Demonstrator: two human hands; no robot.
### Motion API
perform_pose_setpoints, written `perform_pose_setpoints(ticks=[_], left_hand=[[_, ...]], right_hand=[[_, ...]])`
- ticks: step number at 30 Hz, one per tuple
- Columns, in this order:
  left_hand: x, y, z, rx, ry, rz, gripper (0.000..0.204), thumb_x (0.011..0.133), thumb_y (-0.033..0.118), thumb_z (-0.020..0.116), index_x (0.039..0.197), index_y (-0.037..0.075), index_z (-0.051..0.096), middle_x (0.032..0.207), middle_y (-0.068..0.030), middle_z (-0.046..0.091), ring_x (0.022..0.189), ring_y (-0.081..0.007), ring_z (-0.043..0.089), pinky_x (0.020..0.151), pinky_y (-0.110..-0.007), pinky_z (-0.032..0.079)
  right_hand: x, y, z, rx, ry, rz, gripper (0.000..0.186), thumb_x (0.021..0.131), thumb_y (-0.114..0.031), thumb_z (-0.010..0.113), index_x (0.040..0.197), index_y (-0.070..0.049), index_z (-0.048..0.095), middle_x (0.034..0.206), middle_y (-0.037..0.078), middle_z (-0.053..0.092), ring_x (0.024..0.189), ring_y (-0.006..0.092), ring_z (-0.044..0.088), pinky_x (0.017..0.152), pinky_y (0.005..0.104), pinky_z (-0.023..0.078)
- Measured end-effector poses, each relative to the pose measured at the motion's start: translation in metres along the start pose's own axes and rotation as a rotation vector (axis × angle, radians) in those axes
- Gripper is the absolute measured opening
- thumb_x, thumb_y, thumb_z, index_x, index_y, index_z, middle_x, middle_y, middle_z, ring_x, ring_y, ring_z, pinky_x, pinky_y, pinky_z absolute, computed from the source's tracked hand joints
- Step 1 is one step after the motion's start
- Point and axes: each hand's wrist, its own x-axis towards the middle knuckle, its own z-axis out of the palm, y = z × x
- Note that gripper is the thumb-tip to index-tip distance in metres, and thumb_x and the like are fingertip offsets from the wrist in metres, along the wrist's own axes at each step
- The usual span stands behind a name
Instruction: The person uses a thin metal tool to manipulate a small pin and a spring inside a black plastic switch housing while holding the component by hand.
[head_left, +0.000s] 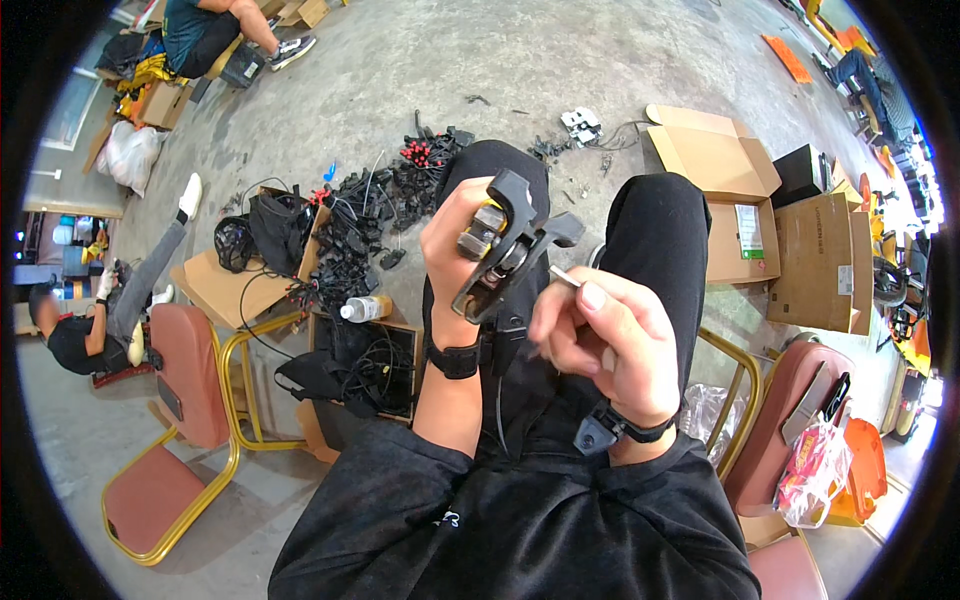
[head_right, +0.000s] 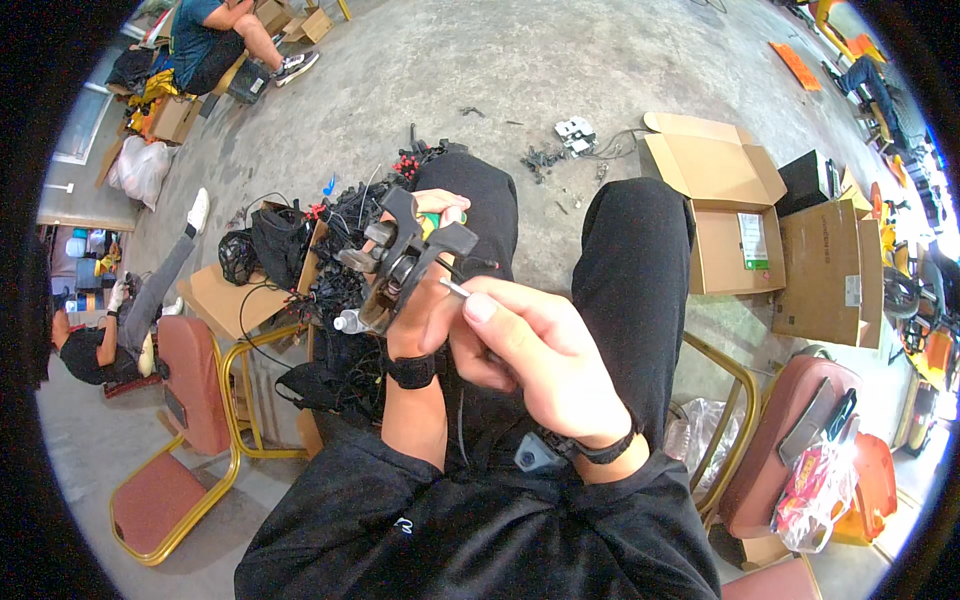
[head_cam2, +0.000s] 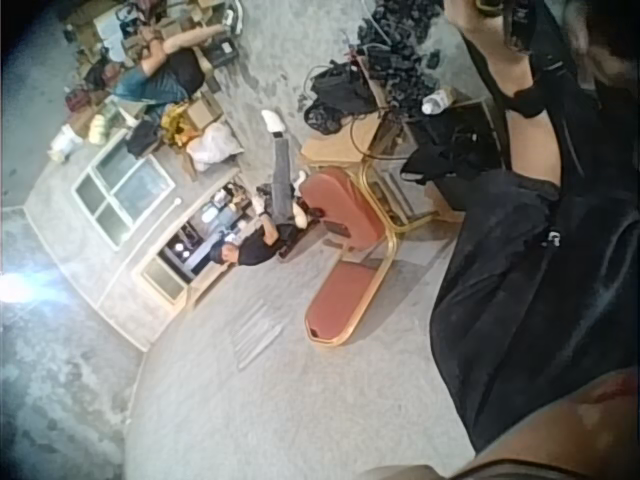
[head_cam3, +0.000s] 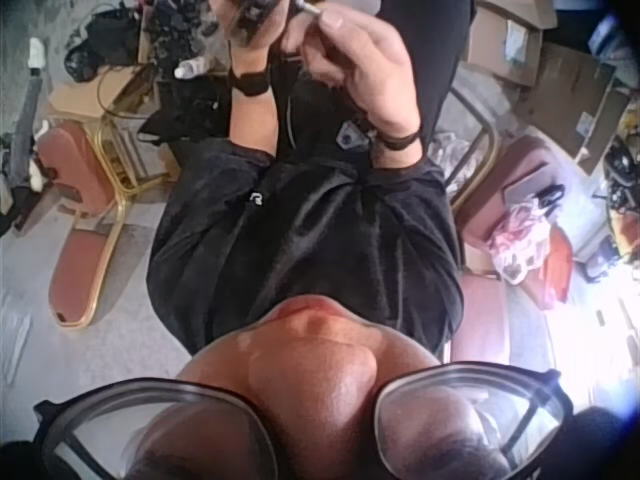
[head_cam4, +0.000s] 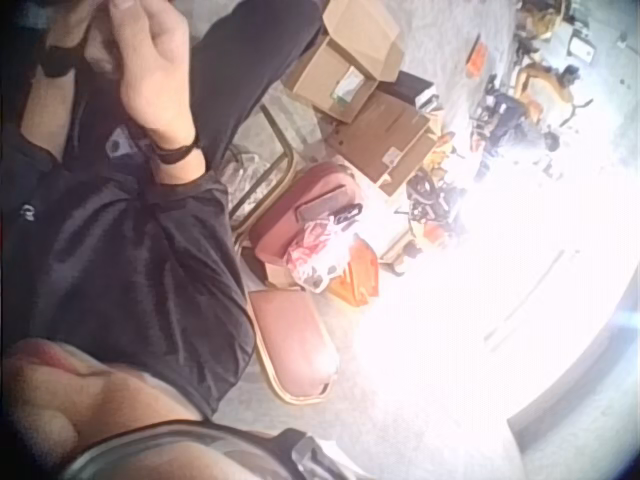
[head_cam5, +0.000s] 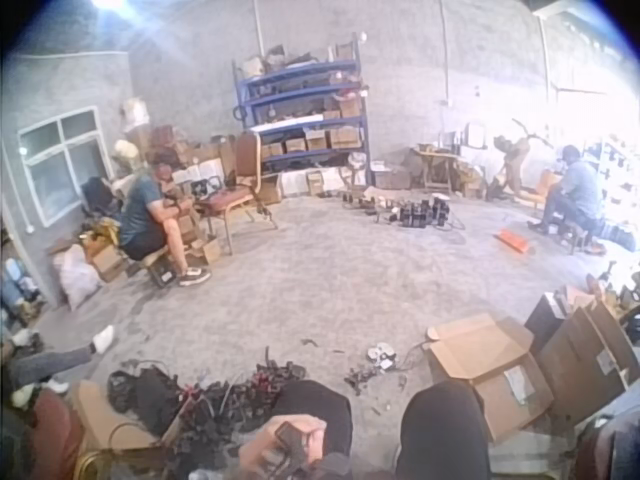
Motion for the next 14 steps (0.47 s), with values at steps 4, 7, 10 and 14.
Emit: perform_pose_setpoints(ticks=[4,7,10,14], left_hand=[[0.001,-0.005,0.000,-0.067,-0.016,0.047,0.025,0.062,0.003,0.071,0.083,0.002,0.058,0.082,-0.0093,0.063,0.070,-0.0188,0.061,0.063,-0.027,0.048],[-0.001,-0.008,0.000,-0.090,0.005,0.065,0.025,0.062,0.004,0.071,0.083,0.002,0.058,0.082,-0.0089,0.062,0.071,-0.0187,0.061,0.063,-0.027,0.048],[0.001,0.001,0.002,-0.114,0.004,0.039,0.024,0.062,0.005,0.070,0.083,0.002,0.058,0.083,-0.0092,0.063,0.071,-0.0191,0.061,0.064,-0.027,0.048],[0.000,-0.007,-0.002,-0.096,-0.021,0.058,0.023,0.064,0.008,0.070,0.083,0.003,0.058,0.084,-0.0098,0.063,0.072,-0.0211,0.062,0.065,-0.027,0.048]], right_hand=[[0.003,0.013,0.002,-0.662,0.277,-0.429,0.024,0.089,-0.016,0.046,0.086,0.002,0.061,0.061,0.003,0.048,0.053,0.0096,0.038,0.052,0.0249,0.032],[0.010,0.009,-0.006,-1.017,0.150,-0.629,0.014,0.077,-0.004,0.061,0.091,-0.001,0.061,0.068,0.008,0.050,0.061,0.0237,0.047,0.058,0.0326,0.035],[0.012,0.010,-0.007,-1.085,0.144,-0.697,0.017,0.075,-0.005,0.063,0.091,-0.002,0.061,0.070,0.007,0.050,0.062,0.0238,0.047,0.060,0.0337,0.035],[0.014,0.010,-0.006,-1.295,0.183,-0.804,0.019,0.073,-0.008,0.066,0.091,-0.004,0.061,0.073,0.006,0.051,0.066,0.0243,0.049,0.065,0.0340,0.036]])
